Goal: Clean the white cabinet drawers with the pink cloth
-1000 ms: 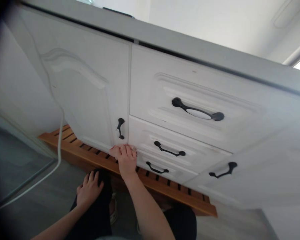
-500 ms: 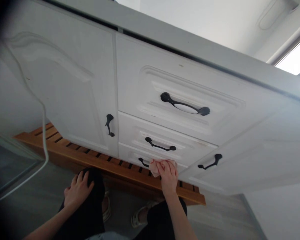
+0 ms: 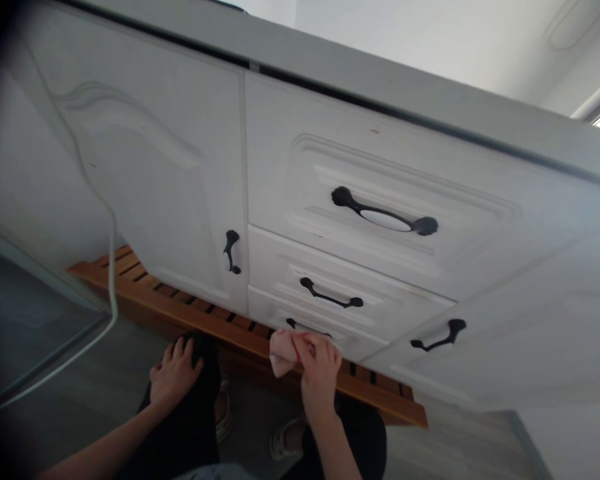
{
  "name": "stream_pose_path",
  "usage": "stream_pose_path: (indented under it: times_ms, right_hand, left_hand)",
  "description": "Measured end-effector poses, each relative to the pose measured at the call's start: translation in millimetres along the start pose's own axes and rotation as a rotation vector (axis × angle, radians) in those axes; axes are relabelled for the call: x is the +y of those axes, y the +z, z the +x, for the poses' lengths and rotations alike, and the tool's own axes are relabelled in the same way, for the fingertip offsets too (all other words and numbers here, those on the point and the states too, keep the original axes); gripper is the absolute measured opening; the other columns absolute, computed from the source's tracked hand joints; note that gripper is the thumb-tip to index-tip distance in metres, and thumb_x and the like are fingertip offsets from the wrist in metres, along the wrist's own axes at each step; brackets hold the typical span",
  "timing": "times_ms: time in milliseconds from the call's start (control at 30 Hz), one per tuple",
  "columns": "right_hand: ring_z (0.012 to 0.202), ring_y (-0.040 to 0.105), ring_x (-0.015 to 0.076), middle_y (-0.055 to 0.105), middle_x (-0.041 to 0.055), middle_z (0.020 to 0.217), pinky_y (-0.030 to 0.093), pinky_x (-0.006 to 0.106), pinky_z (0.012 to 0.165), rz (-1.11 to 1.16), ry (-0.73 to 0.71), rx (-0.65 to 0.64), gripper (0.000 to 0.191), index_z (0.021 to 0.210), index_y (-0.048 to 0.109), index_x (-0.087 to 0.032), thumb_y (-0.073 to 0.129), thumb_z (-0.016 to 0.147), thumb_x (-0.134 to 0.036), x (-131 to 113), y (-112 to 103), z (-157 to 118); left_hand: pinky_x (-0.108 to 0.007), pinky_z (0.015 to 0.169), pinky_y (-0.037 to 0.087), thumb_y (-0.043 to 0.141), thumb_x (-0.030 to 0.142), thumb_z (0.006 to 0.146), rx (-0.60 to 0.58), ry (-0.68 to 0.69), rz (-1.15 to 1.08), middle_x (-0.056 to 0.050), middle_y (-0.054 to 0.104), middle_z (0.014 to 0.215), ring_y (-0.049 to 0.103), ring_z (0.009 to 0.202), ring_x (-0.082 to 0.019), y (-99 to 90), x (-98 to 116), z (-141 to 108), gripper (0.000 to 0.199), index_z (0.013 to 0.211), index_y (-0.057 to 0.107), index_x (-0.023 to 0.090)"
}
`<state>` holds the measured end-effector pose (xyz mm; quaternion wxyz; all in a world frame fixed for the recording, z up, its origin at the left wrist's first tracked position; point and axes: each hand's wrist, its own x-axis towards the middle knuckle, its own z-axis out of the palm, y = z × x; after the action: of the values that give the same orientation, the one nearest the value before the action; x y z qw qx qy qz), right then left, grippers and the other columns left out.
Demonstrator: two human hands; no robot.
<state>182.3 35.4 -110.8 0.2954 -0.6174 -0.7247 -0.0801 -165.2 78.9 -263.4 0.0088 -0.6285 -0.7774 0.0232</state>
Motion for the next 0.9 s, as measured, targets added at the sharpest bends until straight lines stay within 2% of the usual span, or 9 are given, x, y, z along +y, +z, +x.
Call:
stream_pose_path:
  times_ms: [100, 167, 300, 400, 467, 567, 767, 833, 900]
  right_hand:
    - [0.116, 0.051, 0.0291, 0.063, 0.0086, 0.121, 0.035, 0.047, 0.094, -0.049, 0.003, 0.273, 0.048, 0.138, 0.059, -0.037, 0.049, 0.098, -0.013, -47, 31, 57]
    - [0.12, 0.048, 0.03, 0.063, 0.0093, 0.126, 0.034, 0.048, 0.097, -0.085, -0.037, 0.294, 0.05, 0.145, 0.052, -0.037, 0.051, 0.099, -0.017, -65, 61, 82]
    - [0.13, 0.047, 0.0237, 0.058, 0.0031, 0.142, 0.039, 0.041, 0.094, -0.097, -0.269, -0.003, 0.054, 0.154, 0.036, -0.039, 0.045, 0.103, -0.021, -78, 121, 89]
    - [0.13, 0.05, 0.0189, 0.058, 0.0007, 0.145, 0.041, 0.035, 0.093, -0.084, -0.392, -0.156, 0.046, 0.147, 0.046, -0.033, 0.041, 0.104, -0.019, -76, 145, 76]
    - [0.123, 0.054, 0.017, 0.064, 0.0003, 0.137, 0.042, 0.032, 0.091, -0.069, -0.449, -0.192, 0.037, 0.136, 0.058, -0.029, 0.046, 0.103, -0.018, -72, 147, 68]
    - [0.116, 0.055, 0.0178, 0.071, -0.0024, 0.123, 0.041, 0.033, 0.091, -0.064, -0.444, -0.197, 0.024, 0.121, 0.067, -0.03, 0.055, 0.101, -0.026, -67, 131, 65]
    - [0.125, 0.048, 0.0199, 0.065, -0.0024, 0.132, 0.034, 0.04, 0.101, -0.066, -0.275, 0.004, 0.044, 0.144, 0.048, -0.042, 0.052, 0.103, -0.025, -52, 95, 77]
    - [0.123, 0.049, 0.0188, 0.066, -0.001, 0.131, 0.036, 0.037, 0.097, -0.068, -0.326, -0.05, 0.043, 0.143, 0.049, -0.039, 0.051, 0.103, -0.022, -41, 102, 74]
    - [0.12, 0.051, 0.0181, 0.065, 0.0016, 0.131, 0.039, 0.035, 0.093, -0.056, -0.445, -0.196, 0.037, 0.136, 0.056, -0.032, 0.052, 0.102, -0.02, -31, 116, 65]
  left_hand:
    - [-0.05, 0.096, 0.044, 0.033, 0.036, 0.099, 0.011, 0.0, 0.011, -0.017, 0.04, 0.158, 0.032, 0.144, -0.035, -1.0, -1, -1, 0.055, 0.148, 0.045, 0.014]
    - [-0.05, 0.095, 0.045, 0.032, 0.036, 0.1, 0.022, 0.003, 0.017, -0.016, 0.041, 0.158, 0.034, 0.143, -0.034, -0.7, -3, -2, 0.054, 0.148, 0.045, 0.015]
    - [-0.049, 0.094, 0.046, 0.032, 0.035, 0.1, 0.033, 0.018, 0.013, -0.016, 0.042, 0.157, 0.034, 0.144, -0.034, 0.9, -7, -2, 0.054, 0.148, 0.046, 0.015]
    - [-0.049, 0.094, 0.046, 0.034, 0.036, 0.099, 0.031, 0.025, 0.013, -0.017, 0.042, 0.157, 0.035, 0.144, -0.034, 1.4, -8, -1, 0.055, 0.149, 0.045, 0.015]
    - [-0.05, 0.094, 0.046, 0.035, 0.036, 0.099, 0.029, 0.022, 0.022, -0.016, 0.043, 0.157, 0.035, 0.143, -0.034, 0.9, -9, -1, 0.055, 0.149, 0.045, 0.014]
    - [-0.049, 0.094, 0.046, 0.036, 0.036, 0.098, 0.025, 0.021, 0.034, -0.016, 0.044, 0.156, 0.035, 0.143, -0.034, -0.8, -9, 0, 0.055, 0.148, 0.046, 0.015]
    - [-0.05, 0.095, 0.044, 0.034, 0.036, 0.098, 0.017, 0.018, 0.033, -0.018, 0.044, 0.155, 0.034, 0.143, -0.036, -5.5, -1, 1, 0.056, 0.147, 0.047, 0.012]
    - [-0.051, 0.095, 0.044, 0.033, 0.035, 0.098, 0.015, 0.015, 0.031, -0.02, 0.042, 0.156, 0.033, 0.143, -0.037, -6.7, 1, 1, 0.056, 0.148, 0.046, 0.011]
    - [-0.051, 0.096, 0.043, 0.033, 0.034, 0.098, 0.01, 0.01, 0.02, -0.02, 0.042, 0.156, 0.032, 0.143, -0.036, -7.9, 2, 0, 0.056, 0.148, 0.046, 0.011]
